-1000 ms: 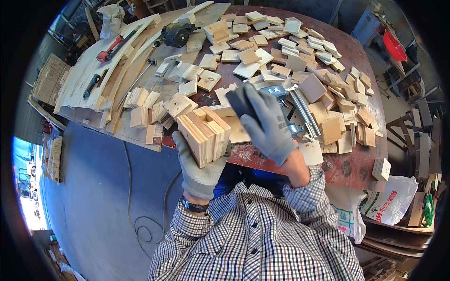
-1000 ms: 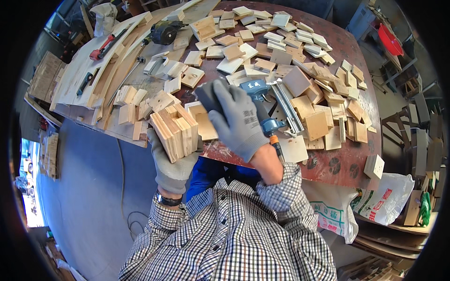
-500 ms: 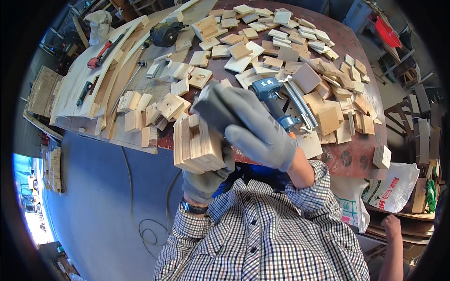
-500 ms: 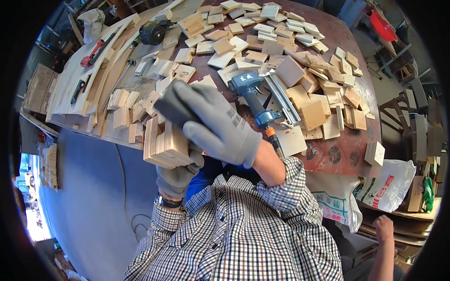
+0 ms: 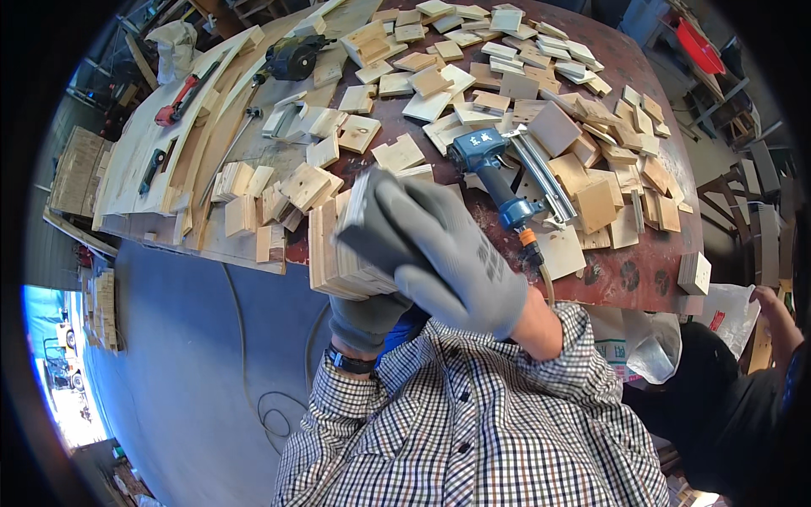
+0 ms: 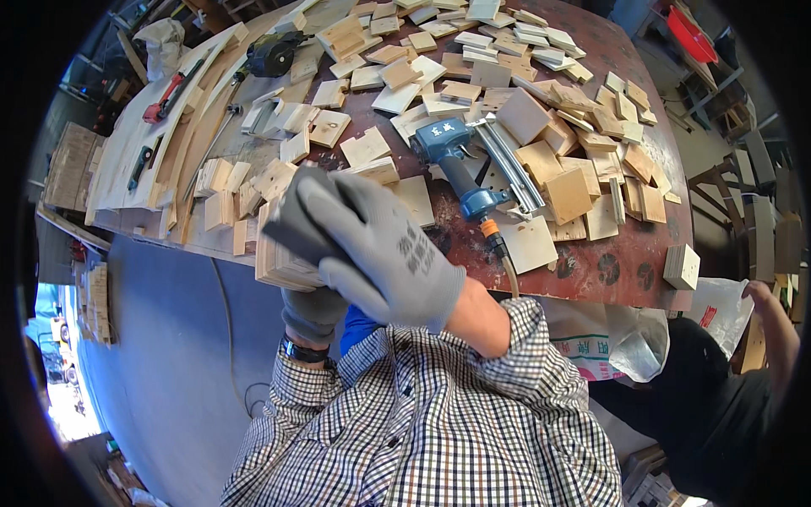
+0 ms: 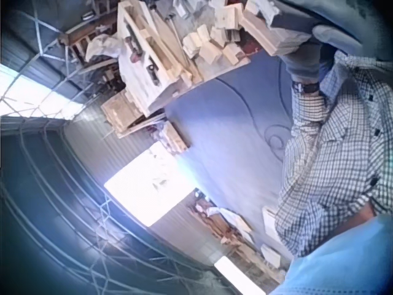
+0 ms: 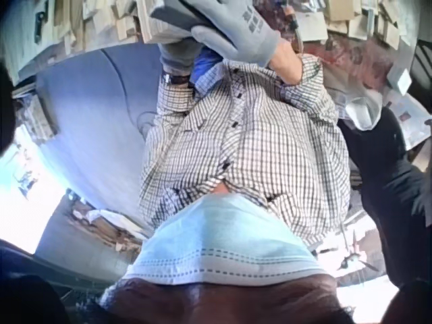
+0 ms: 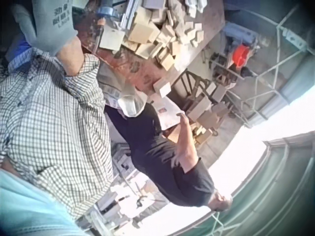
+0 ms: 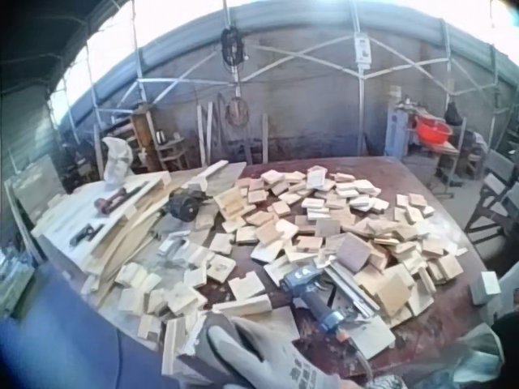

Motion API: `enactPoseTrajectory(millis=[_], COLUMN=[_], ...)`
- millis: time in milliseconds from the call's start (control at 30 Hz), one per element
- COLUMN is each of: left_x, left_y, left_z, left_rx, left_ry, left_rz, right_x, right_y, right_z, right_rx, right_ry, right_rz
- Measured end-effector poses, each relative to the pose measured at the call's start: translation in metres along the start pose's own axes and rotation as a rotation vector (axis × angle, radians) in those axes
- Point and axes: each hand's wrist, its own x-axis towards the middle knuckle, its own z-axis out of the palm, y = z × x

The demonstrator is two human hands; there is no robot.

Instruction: The person assembles small wooden boxes by aligning pre-cut pieces and fastening them with a pneumatic nail gun. They then sand the assembled boxes with a sanding block and place the finished units into a white bag.

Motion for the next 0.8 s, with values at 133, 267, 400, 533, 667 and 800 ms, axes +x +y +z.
enactPoseTrajectory(millis=[133, 267, 400, 533, 667, 800], left_x=[-0.01, 0.013, -0.016, 0.019, 0.005, 0.017], left_y=[-0.006, 0.008, -0.043, -0.013, -0.001, 0.003], left_z=[0.009, -0.005, 0.026, 0.006, -0.003, 0.001], left_rx=[-0.108, -0.044, -0.166, -1.311, 0.249, -0.226], left_ry=[0.011, 0.041, -0.032, 0.127, 0.073, 0.211], left_rz=[-0.119, -0.139, -0.167, -0.02, 0.062, 0.069], right_x=[0.009, -0.005, 0.005, -0.008, 0.002, -0.003], right_y=[0.018, -0.015, 0.015, -0.001, 0.017, -0.013], right_z=[-0.002, -0.003, -0.002, 0.006, 0.007, 0.008], right_rx=[-0.021, -0.001, 0.034, -0.01, 0.103, 0.001], right_ry=[0.034, -0.035, 0.052, 0.041, 0.099, 0.099], right_rz=[0.079, 0.014, 0.173, 0.044, 0.195, 0.008])
